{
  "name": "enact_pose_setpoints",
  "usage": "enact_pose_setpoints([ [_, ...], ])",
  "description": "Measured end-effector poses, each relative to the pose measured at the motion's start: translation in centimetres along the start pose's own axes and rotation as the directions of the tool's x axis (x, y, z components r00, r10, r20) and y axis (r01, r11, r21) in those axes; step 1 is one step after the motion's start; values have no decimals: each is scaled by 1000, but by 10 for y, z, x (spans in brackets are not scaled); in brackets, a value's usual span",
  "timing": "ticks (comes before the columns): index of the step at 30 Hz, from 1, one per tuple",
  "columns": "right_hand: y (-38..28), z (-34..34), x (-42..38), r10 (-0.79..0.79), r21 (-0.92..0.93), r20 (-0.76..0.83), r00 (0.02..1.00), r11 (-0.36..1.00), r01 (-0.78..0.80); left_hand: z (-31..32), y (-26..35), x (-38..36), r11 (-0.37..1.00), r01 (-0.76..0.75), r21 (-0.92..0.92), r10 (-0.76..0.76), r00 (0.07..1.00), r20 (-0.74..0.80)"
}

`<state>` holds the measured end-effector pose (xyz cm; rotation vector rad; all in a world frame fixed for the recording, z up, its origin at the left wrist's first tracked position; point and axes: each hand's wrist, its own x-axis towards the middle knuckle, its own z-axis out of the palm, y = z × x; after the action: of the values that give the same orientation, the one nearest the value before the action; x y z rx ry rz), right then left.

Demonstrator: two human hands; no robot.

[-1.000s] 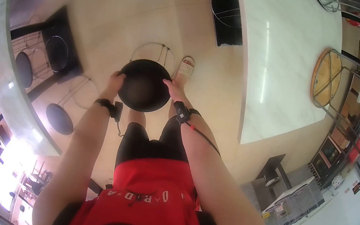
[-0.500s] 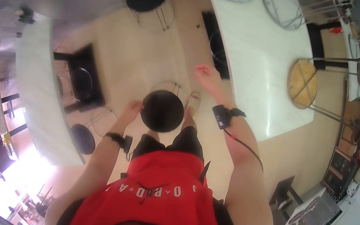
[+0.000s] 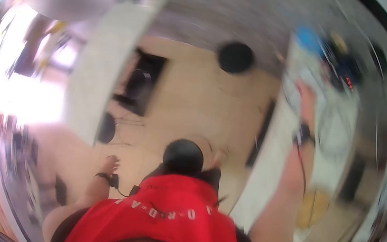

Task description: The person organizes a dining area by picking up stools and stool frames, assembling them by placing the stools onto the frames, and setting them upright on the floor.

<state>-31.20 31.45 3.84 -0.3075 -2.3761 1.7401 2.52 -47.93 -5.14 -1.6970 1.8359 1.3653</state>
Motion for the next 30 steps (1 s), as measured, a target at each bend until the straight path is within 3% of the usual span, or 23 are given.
enact_pose_setpoints([
  [1,-1,10,2,69,24,-24,997,997,-68,15,-17,9,987,-67,-144,86,988,125],
  [2,-10,11,0,65,1,19,998,998,-65,43,-15,-16,976,-154,-151,174,976,131],
  [3,24,14,12,65,24,-19,998,998,-64,66,-20,-16,973,-189,-134,206,970,127],
  [5,16,35,8,25,120,47,999,992,-31,110,-9,-39,880,-451,149,448,892,57],
  [6,2,54,-1,2,21,25,1000,1000,-3,128,-3,-46,828,-514,225,520,853,40],
  [7,1,72,-3,17,140,60,998,990,-26,142,2,-51,766,-581,276,583,808,85],
  [8,3,74,-13,-37,51,119,992,998,31,153,12,-63,672,-655,346,651,745,146],
  [9,-17,91,-20,-63,70,140,988,996,54,157,31,-82,667,-659,349,623,749,225],
  [10,-30,104,-34,-117,74,196,974,992,104,169,37,-79,603,-715,353,670,694,263],
  [11,-48,110,-44,-161,69,250,955,987,149,173,51,-89,609,-712,349,672,697,250],
  [15,-102,147,-71,-248,136,273,930,966,218,182,94,-128,527,-795,302,701,607,374],
  [17,-130,158,-83,-83,393,310,947,918,-48,185,106,-145,447,-860,245,715,508,480],
  [18,-140,163,-87,-99,406,307,946,913,-36,186,110,-153,397,-901,175,737,427,524],
  [20,-160,167,-94,32,570,386,922,778,-265,189,121,-174,369,-920,130,797,385,466],
  [21,-168,169,-98,28,573,387,922,775,-264,194,124,-179,343,-936,84,843,346,412],
  [22,-174,176,-95,81,644,438,895,666,-376,201,130,-171,342,-935,90,843,348,411],
  [23,-178,181,-97,124,696,492,862,538,-475,210,131,-160,464,-877,-123,853,404,331],
  [24,-180,186,-99,125,697,493,861,536,-477,220,130,-146,542,-768,-341,839,475,264],
  [25,-182,191,-103,120,708,534,837,478,-520,236,126,-119,546,-766,-339,837,479,266],
  [27,-173,203,-104,123,706,580,805,417,-572,257,113,-64,582,-507,-635,796,515,318],
  [28,-161,213,-101,140,702,616,775,349,-621,244,114,-84,657,-348,-668,691,633,350],
  [30,-154,225,-101,159,692,650,744,281,-665,217,125,-116,674,-345,-654,653,692,308],
])
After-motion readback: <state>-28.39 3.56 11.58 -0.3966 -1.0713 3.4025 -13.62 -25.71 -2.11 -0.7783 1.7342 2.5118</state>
